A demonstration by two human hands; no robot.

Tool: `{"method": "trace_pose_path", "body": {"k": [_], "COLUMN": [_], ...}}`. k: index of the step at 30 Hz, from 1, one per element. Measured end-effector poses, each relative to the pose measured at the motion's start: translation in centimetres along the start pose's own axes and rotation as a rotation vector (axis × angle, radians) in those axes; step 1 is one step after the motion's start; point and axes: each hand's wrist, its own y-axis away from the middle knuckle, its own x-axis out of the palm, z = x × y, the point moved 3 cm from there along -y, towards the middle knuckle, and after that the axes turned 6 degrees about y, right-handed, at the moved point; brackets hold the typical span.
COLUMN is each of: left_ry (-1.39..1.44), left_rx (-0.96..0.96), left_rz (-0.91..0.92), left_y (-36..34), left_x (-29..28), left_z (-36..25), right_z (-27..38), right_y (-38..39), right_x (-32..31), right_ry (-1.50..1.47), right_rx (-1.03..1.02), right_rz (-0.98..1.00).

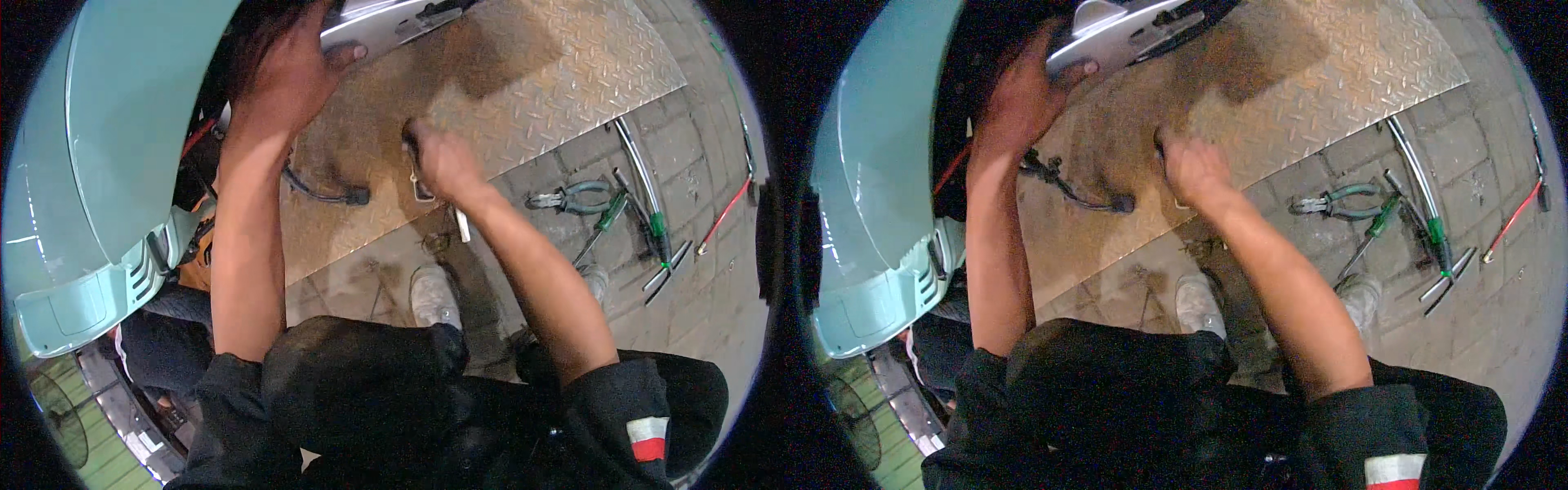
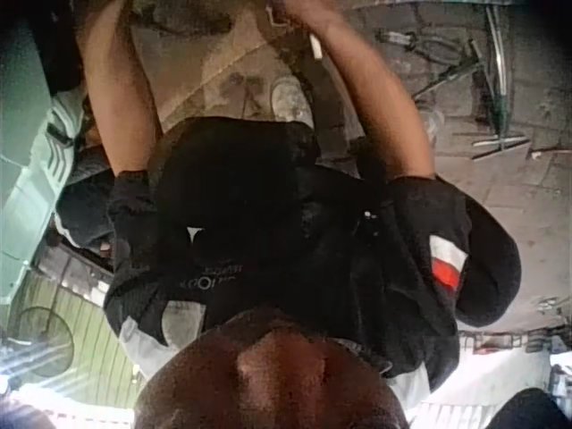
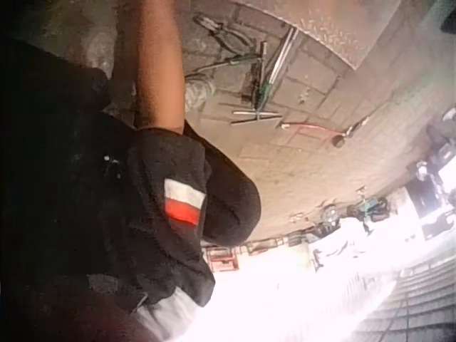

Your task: The person marks a component on the rear wheel assembly of a scooter with a marker, then uses a screwdriver and a socket wrench to work on the fasteners.

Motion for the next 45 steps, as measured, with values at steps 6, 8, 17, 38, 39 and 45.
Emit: {"method": "trace_pose_path", "body": {"k": [6, 8, 17, 38, 39, 45], "left_ry": [0.181, 0.124, 0.174, 0.208, 0.206, 0.260], "left_rx": [-0.186, -0.562, -0.012, -0.053, -0.049, -0.089], "left_rz": [0.215, 0.357, 0.217, 0.044, 0.035, -0.007], "left_y": [-1.3, -1.2, -2.1, -1.2, -1.0, -0.7], "left_x": [-1.4, -2.9, -0.5, -0.8, -0.8, -0.5], "left_z": [-1.1, -4.2, 2.4, 1.1, 1.4, 0.4], "right_z": [1.4, 1.7, 3.4, 3.5, 3.6, 3.2], "right_y": [-2.8, -3.5, -3.2, -5.3, -5.2, -5.2], "right_x": [-3.8, -4.0, -8.4, -6.9, -7.1, -7.2], "right_ry": [-0.659, -0.715, -0.952, -0.806, -0.696, -0.576], "right_rx": [0.138, 0.166, 0.151, 0.224, 0.233, 0.167], "right_rz": [-0.685, -0.734, -1.004, -1.122, -1.132, -1.237]}}
